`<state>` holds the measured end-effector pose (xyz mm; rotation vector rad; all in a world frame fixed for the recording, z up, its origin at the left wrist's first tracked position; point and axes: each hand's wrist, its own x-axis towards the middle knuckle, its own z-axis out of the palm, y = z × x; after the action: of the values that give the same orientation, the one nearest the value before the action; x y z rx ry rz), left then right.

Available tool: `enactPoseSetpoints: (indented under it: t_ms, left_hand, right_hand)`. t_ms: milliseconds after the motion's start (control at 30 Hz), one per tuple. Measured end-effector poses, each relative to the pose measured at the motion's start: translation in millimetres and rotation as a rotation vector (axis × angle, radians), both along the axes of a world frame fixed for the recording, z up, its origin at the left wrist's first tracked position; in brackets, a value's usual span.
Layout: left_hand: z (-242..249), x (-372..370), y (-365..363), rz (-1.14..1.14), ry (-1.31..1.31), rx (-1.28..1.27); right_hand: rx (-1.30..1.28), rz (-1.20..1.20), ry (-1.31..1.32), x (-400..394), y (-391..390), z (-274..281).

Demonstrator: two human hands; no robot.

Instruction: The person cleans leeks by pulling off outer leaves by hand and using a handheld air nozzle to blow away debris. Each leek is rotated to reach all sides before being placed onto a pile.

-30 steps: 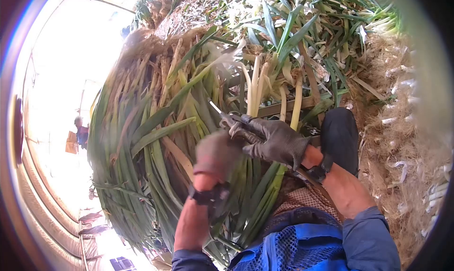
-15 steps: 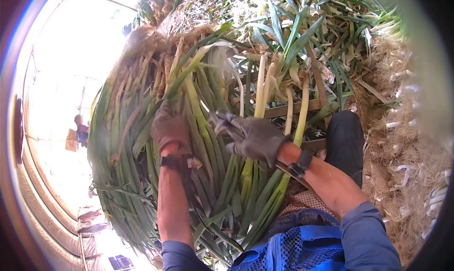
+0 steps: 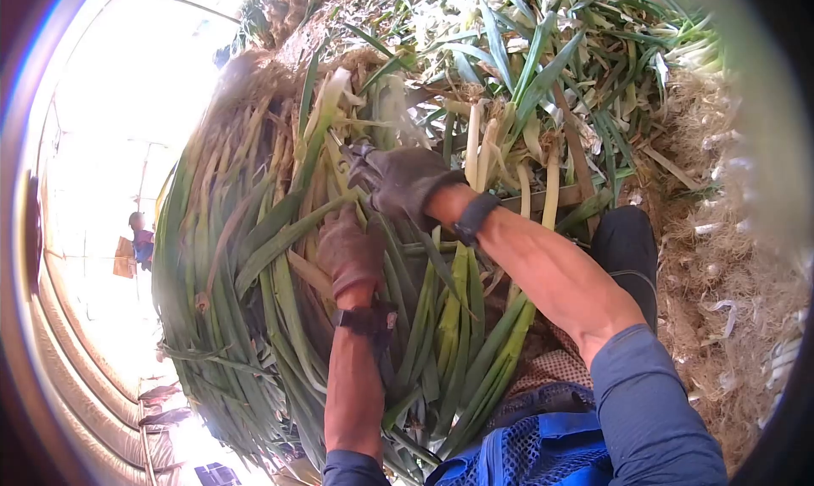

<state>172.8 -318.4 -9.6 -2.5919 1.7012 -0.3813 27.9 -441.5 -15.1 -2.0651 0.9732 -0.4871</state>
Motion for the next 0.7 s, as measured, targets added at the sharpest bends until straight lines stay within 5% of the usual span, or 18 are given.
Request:
enactPoseSetpoints:
  t_ms: [333, 700]
  left_hand:
    - [-17.6, 20.3, -42.0, 0.036, -0.115, -0.008]
    - [37.4, -3.9, -43.0, 0.214, 0.339, 0.219]
  right_hand:
    - [-0.049, -0.091, -0.069, 54.5, -55.0, 8.6]
    - [0.004, -0.012, -0.013, -10.7, -20.0, -8.7]
